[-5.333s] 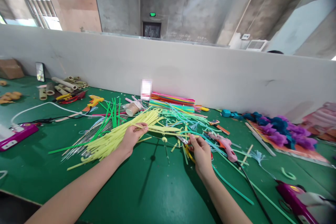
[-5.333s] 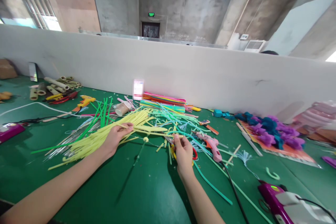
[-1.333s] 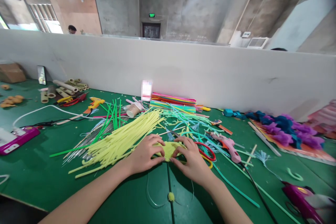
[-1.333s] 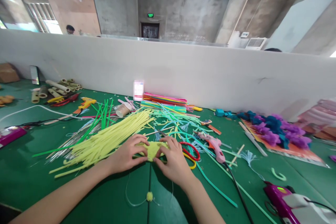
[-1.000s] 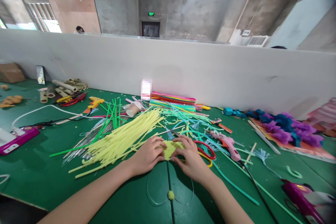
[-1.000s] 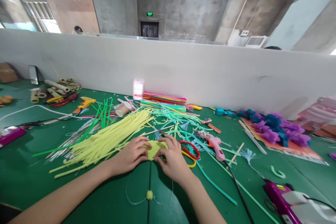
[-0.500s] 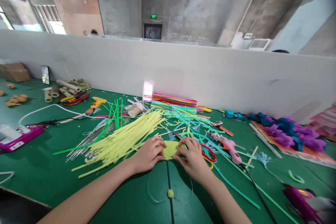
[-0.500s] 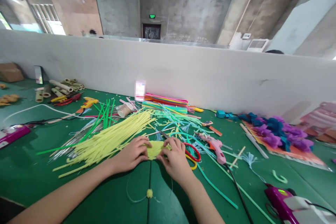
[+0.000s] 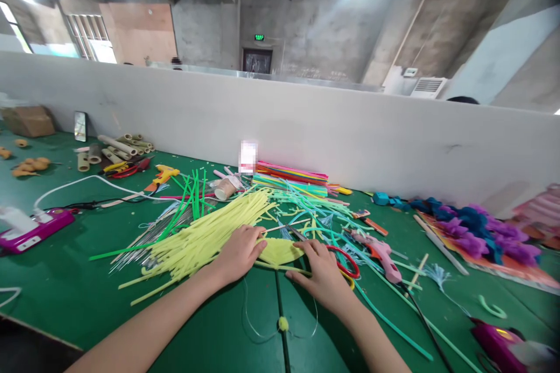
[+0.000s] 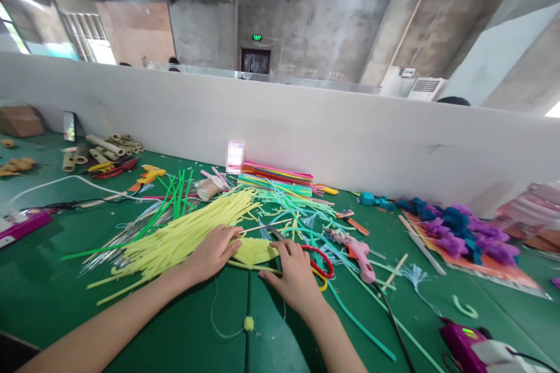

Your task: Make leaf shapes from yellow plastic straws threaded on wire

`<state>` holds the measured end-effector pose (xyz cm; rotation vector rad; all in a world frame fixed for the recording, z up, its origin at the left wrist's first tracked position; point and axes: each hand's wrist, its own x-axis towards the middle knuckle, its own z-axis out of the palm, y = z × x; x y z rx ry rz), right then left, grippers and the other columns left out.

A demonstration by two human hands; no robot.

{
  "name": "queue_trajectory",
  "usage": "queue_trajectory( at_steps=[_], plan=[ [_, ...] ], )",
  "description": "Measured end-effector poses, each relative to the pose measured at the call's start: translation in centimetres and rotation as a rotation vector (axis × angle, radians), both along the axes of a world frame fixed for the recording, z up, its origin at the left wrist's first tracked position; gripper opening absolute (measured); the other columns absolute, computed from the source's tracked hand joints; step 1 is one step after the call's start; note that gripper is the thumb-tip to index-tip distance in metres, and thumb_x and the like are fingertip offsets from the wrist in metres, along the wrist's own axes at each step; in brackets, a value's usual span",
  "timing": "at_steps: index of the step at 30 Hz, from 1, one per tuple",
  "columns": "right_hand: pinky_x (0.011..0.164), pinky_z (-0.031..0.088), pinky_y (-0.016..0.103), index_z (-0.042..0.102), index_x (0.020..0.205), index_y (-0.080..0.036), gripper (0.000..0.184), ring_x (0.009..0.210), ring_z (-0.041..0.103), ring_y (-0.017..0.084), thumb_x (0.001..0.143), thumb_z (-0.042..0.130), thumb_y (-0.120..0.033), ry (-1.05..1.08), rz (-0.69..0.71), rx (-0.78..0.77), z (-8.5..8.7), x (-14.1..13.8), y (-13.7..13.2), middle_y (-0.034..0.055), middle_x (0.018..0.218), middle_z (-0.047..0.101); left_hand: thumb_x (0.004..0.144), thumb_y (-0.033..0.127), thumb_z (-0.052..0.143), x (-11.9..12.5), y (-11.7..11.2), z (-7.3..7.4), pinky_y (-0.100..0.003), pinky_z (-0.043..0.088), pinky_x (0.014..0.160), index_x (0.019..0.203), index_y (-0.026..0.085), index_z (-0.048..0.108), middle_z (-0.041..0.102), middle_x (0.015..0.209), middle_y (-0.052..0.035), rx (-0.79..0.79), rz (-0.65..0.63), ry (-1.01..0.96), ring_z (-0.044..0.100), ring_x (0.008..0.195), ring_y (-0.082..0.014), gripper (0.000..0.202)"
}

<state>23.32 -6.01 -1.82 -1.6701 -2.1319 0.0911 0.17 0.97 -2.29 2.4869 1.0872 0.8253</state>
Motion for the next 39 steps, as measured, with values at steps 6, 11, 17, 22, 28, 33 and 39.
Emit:
queue_trajectory(
  at_steps=[6, 11, 17, 22, 28, 33, 39],
  plan=[
    [0.082, 0.046, 0.038, 0.061, 0.096, -0.024, 0.014, 0.098, 0.058, 0.024, 0.083, 0.06, -0.021, -0.001, 0.084, 0.08, -0.2, 0.2, 0.6, 0.0064, 0.103, 0.062, 0.093, 0.047, 0.037, -0.1, 0.1, 0.1, -0.034, 0.039, 0.079, 0.107, 0.018, 0.059, 0.065, 0.094, -0.0093, 0.008, 0.148, 0.049, 0.056, 0.091, -0.0247, 0.04],
    [0.078, 0.046, 0.036, 0.064, 0.09, -0.023, 0.012, 0.09, 0.061, 0.022, 0.086, 0.055, -0.015, 0.012, 0.118, 0.153, -0.3, 0.3, 0.9, 0.0046, 0.093, 0.066, 0.092, 0.054, 0.035, -0.5, 0.6, 0.5, -0.028, 0.035, 0.062, 0.087, 0.018, 0.061, 0.065, 0.068, -0.0036, -0.185, 0.186, -0.033, 0.058, 0.065, -0.0201, 0.044],
    [0.077, 0.047, 0.037, 0.065, 0.091, -0.024, 0.014, 0.088, 0.062, 0.022, 0.086, 0.056, -0.015, 0.039, 0.145, 0.196, 0.0, 0.0, 0.7, 0.0037, 0.09, 0.068, 0.091, 0.054, 0.033, -1.1, 1.0, 1.1, -0.026, 0.039, 0.067, 0.077, 0.02, 0.058, 0.07, 0.074, -0.0016, -0.438, 0.13, -0.199, 0.062, 0.07, -0.019, 0.044],
    [0.086, 0.047, 0.042, 0.066, 0.092, -0.024, 0.016, 0.1, 0.055, 0.024, 0.084, 0.058, -0.013, 0.07, 0.175, 0.325, 0.2, -0.1, 0.7, 0.0055, 0.095, 0.066, 0.089, 0.057, 0.036, -1.2, 0.8, 1.2, -0.026, 0.04, 0.071, 0.079, 0.02, 0.06, 0.07, 0.081, -0.0018, -0.477, 0.039, -0.175, 0.063, 0.077, -0.0197, 0.045],
    [0.082, 0.048, 0.043, 0.068, 0.093, -0.025, 0.019, 0.1, 0.05, 0.025, 0.085, 0.057, -0.013, 0.109, 0.059, 0.508, 0.5, -0.4, 0.4, 0.0096, 0.106, 0.054, 0.09, 0.057, 0.035, -1.3, 0.6, 1.6, -0.026, 0.043, 0.07, 0.086, 0.019, 0.062, 0.069, 0.08, -0.0028, -0.455, 0.02, -0.191, 0.062, 0.077, -0.0197, 0.047],
    [0.077, 0.051, 0.036, 0.067, 0.099, -0.026, 0.024, 0.093, 0.054, 0.02, 0.086, 0.054, -0.01, 0.199, 0.105, 0.565, 0.7, -0.9, -0.1, 0.0083, 0.103, 0.051, 0.089, 0.053, 0.042, -0.5, -0.2, 1.7, -0.027, 0.045, 0.08, 0.109, 0.021, 0.06, 0.066, 0.109, -0.0048, -0.42, -0.08, -0.306, 0.06, 0.097, -0.0204, 0.041],
    [0.083, 0.052, 0.036, 0.064, 0.107, -0.027, 0.029, 0.099, 0.058, 0.02, 0.087, 0.051, -0.01, 0.2, 0.17, 0.525, 1.1, -1.3, -0.6, 0.0088, 0.108, 0.057, 0.079, 0.049, 0.061, 0.1, 0.1, 0.4, -0.031, 0.046, 0.082, 0.11, 0.018, 0.059, 0.066, 0.105, -0.0073, -0.693, -0.15, -0.426, 0.061, 0.095, -0.0213, 0.044]
  ],
)
